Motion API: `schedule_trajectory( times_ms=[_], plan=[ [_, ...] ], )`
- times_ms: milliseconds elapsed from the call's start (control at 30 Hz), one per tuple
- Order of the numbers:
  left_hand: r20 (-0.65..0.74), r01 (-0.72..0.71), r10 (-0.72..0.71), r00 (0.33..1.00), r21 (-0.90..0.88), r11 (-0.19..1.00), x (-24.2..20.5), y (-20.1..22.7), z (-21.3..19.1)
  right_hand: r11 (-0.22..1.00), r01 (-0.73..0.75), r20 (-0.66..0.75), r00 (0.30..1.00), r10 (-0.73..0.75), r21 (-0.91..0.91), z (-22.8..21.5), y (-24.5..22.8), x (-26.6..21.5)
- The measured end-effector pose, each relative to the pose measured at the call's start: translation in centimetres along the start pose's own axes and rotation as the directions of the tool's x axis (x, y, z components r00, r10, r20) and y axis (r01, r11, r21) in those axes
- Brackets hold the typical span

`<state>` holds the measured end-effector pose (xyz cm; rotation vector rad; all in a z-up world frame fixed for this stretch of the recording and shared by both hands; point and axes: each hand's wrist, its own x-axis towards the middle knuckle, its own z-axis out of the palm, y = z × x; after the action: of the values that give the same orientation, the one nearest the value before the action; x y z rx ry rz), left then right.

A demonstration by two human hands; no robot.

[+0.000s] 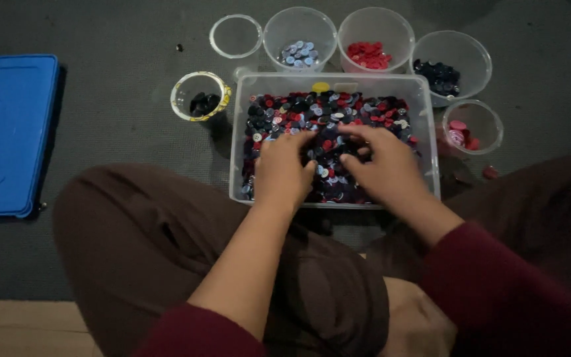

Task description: Sorting various colored buttons from a large central container into smaller individual containers.

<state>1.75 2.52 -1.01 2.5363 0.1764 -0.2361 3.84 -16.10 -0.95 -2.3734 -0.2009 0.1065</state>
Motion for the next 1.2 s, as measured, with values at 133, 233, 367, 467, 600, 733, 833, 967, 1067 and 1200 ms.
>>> schedule_trajectory(
  times_ms=[133,233,367,467,600,733,833,967,1067,1200],
  plan=[
    [0.104,0.031,-0.035,0.994,0.048,0.998,0.8,-0.8,1.2,0.965,0.146,0.091,0.987,-0.129,-0.218,2.2,1.0,0.8],
    [0.085,0.089,-0.087,0.993,-0.018,0.996,0.1,-0.5,0.6,0.956,0.139,0.09,0.989,-0.119,-0.26,2.2,2.1,0.8],
    [0.028,0.11,-0.107,0.994,-0.135,0.985,0.2,-0.3,0.0,0.97,-0.02,-0.028,1.0,0.013,-0.244,-0.2,3.9,-0.5],
    [-0.009,0.162,-0.171,0.985,-0.268,0.95,0.3,0.2,-0.2,0.979,-0.172,-0.055,0.984,0.167,-0.112,-2.3,3.0,-1.6],
    [0.01,0.191,-0.217,0.976,-0.511,0.838,0.8,0.2,-0.2,0.925,-0.347,0.033,0.937,0.347,0.154,-3.3,1.1,-1.1],
    [0.065,0.21,-0.213,0.975,-0.587,0.782,0.8,0.5,-0.6,0.897,-0.378,0.069,0.926,0.372,0.229,-2.9,0.5,-0.7],
    [0.088,0.233,-0.226,0.97,-0.593,0.771,1.6,0.2,0.2,0.851,-0.392,0.105,0.919,0.38,0.349,-3.1,-1.3,-0.9],
    [0.138,0.246,-0.205,0.969,-0.626,0.74,1.3,0.0,-0.1,0.754,-0.491,0.206,0.87,0.448,0.436,-3.5,-2.4,-1.1],
    [0.151,0.261,-0.217,0.964,-0.675,0.69,0.8,0.3,-0.7,0.665,-0.517,0.254,0.852,0.457,0.539,-4.2,-3.1,-1.5],
    [0.133,0.248,-0.224,0.966,-0.732,0.635,1.7,-0.2,0.4,0.521,-0.574,0.342,0.809,0.478,0.631,-5.2,-4.4,-1.7]
  ],
)
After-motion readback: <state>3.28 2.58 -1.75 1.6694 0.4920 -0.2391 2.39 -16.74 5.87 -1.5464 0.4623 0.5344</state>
